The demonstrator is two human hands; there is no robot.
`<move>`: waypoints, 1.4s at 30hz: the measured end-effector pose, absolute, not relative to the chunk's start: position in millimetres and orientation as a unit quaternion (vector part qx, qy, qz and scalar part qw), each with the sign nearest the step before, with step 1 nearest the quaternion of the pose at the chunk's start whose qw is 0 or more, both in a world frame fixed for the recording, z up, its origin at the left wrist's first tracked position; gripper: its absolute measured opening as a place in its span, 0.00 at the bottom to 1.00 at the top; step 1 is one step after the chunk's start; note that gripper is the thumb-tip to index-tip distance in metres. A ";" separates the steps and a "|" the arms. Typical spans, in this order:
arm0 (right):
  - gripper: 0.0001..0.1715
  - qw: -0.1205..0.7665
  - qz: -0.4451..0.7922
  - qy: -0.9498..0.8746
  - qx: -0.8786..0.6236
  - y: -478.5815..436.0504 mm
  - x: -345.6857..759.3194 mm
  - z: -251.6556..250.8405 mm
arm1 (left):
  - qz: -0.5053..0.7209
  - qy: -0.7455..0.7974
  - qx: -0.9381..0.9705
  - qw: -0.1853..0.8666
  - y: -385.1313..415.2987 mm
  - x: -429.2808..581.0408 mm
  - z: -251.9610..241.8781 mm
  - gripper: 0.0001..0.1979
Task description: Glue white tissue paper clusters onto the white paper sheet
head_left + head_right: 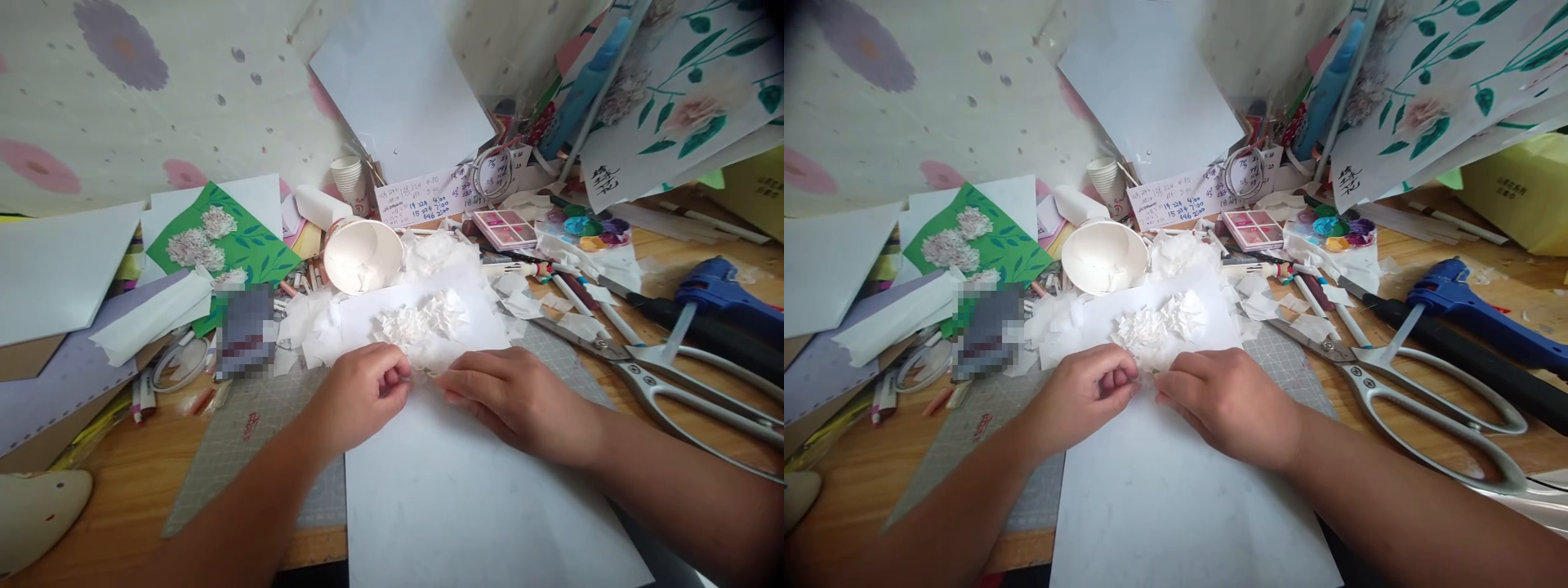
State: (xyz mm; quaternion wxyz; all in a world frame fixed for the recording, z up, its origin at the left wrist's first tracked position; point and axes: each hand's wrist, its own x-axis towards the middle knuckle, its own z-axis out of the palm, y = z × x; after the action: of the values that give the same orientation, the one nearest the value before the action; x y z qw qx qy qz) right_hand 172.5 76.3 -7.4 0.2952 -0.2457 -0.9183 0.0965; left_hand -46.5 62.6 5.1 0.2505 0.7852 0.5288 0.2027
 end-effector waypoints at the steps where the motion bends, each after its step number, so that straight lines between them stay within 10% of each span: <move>1: 0.10 0.293 0.090 -0.920 -0.243 75.7 172.2 -8.1 | 0.202 0.529 0.783 0.257 62.7 -46.9 4.8 0.04; 9: 0.10 0.311 0.154 -0.902 -0.258 76.2 174.0 -7.6 | 0.219 0.535 0.760 0.297 65.3 -52.0 9.9 0.03; 18: 0.11 0.614 0.392 -0.563 -0.390 91.2 185.9 -16.9 | 0.258 0.497 0.817 0.139 69.3 -70.3 13.8 0.08; 25: 0.09 0.668 0.347 -0.524 -0.399 92.6 189.5 -9.0 | 0.064 0.444 0.893 0.042 53.0 -48.7 13.7 0.37; 42: 0.14 0.364 0.014 -0.831 -0.420 27.6 233.4 -21.8 | 0.048 0.512 0.857 0.037 60.3 -42.2 4.3 0.37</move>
State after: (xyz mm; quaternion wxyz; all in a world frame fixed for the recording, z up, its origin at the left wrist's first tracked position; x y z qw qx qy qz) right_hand 233.4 27.6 -21.8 0.3645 -0.4197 -0.8311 0.0136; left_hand -42.2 60.3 4.3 0.0371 0.8568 0.5121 0.0481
